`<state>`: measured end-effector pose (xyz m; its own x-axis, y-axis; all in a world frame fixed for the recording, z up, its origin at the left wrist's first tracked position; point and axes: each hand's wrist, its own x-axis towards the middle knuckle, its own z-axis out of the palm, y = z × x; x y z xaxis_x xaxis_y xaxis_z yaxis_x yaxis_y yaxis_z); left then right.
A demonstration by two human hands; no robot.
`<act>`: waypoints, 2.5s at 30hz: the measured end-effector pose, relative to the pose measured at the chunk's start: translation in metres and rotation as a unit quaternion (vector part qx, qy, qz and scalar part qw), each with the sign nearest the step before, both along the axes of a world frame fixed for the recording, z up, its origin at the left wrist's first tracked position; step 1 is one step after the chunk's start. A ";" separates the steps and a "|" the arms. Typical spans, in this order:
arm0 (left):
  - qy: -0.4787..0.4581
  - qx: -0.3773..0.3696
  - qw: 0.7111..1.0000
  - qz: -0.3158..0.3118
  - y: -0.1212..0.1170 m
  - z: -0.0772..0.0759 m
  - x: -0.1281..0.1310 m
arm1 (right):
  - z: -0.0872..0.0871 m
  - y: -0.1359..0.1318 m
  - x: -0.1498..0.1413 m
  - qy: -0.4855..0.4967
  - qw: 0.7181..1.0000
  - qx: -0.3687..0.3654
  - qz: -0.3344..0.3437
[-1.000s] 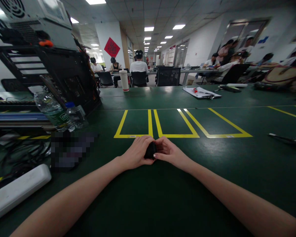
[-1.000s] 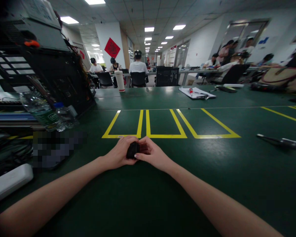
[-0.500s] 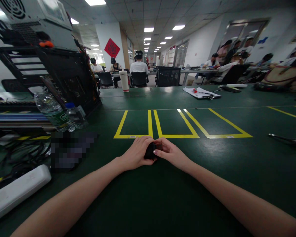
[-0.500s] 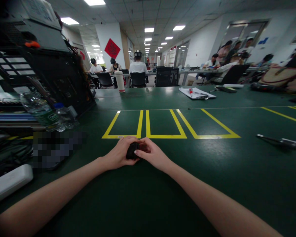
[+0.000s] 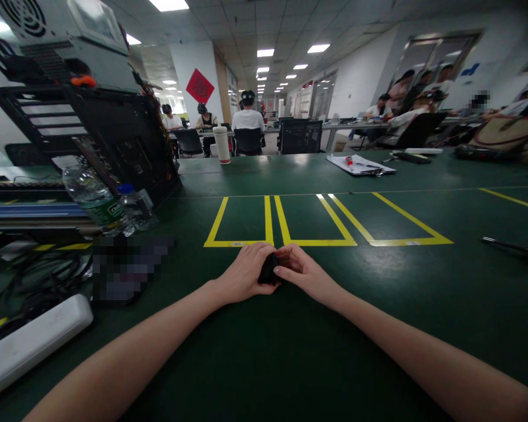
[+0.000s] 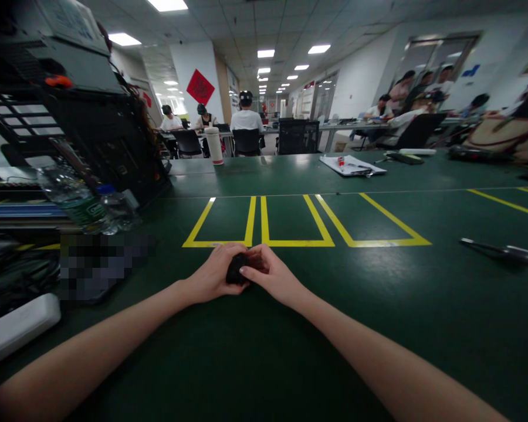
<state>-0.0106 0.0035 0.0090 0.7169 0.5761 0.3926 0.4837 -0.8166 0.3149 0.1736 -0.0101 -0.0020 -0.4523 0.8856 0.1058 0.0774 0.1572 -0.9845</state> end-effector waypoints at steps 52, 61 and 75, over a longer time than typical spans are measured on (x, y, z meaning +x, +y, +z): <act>-0.003 0.003 1.000 -0.002 0.001 -0.002 0.000 | -0.003 0.000 0.000 0.056 0.998 0.016 0.040; -0.002 0.005 1.000 -0.001 0.001 -0.001 0.000 | -0.002 0.002 0.001 -0.008 1.000 0.001 0.002; -0.004 0.004 1.000 -0.001 0.001 -0.002 0.000 | -0.003 0.000 0.002 0.052 0.998 0.008 0.039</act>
<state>-0.0108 0.0041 0.0072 0.7154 0.5708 0.4029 0.4790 -0.8205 0.3120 0.1752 -0.0096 -0.0047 -0.5060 0.8458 0.1690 -0.0384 0.1736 -0.9841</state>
